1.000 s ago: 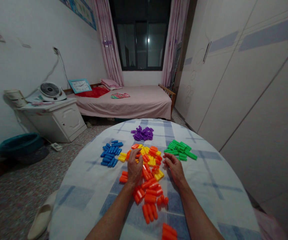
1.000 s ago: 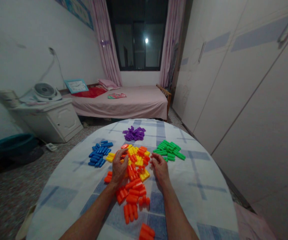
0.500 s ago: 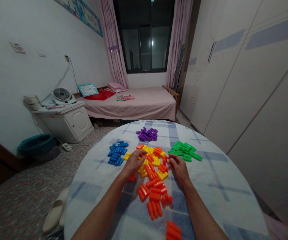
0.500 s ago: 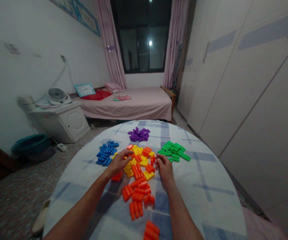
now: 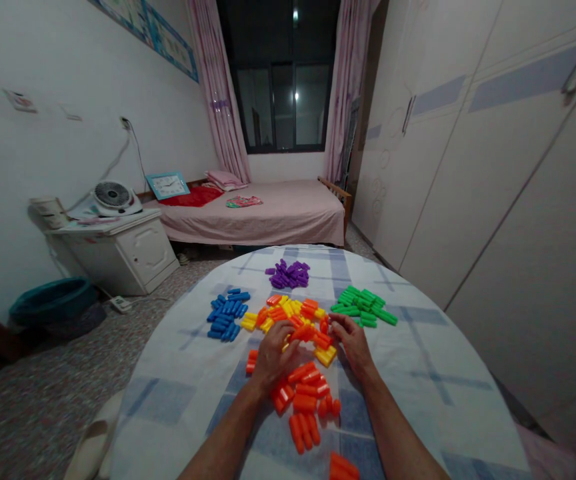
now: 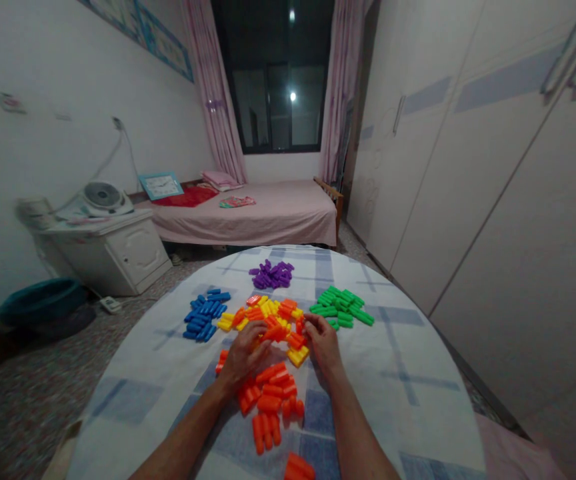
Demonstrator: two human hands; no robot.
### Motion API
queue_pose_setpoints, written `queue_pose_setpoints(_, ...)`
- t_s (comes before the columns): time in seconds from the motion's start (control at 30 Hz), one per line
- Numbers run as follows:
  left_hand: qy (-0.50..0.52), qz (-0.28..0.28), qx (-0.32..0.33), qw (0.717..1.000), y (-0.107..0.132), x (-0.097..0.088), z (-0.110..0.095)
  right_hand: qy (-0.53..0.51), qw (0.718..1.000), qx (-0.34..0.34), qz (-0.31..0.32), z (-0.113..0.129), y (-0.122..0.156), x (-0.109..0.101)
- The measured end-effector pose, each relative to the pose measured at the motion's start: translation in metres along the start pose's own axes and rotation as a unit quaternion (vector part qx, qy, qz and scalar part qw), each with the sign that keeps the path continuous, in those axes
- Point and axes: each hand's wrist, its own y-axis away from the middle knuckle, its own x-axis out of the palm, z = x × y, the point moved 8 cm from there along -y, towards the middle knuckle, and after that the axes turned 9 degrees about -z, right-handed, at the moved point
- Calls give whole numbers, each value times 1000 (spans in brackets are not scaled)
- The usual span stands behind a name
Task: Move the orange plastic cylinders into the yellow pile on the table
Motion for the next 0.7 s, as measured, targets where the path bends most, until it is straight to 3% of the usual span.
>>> queue_pose_setpoints(0.07, 57, -29, -58, 996, 0, -5, 4, 11, 1000, -12, 12, 2, 1, 1)
queue_pose_setpoints(0.2, 139, -29, -137, 980, 6, -5, 8, 18, 999, -28, 15, 8, 4, 2)
queue_pose_setpoints(0.33, 141, -51, -119, 982, 11, -6, 4, 35, 998, -48, 30, 19, 14, 11)
queue_pose_setpoints(0.47, 115, -71, -102, 986, 12, -6, 2, 53, 992, -68, 92, 28, 28, 31)
queue_pose_setpoints(0.7, 102, -44, -93, 989, 13, 0, 4, 34, 992, -4, 123, 13, 33, 42)
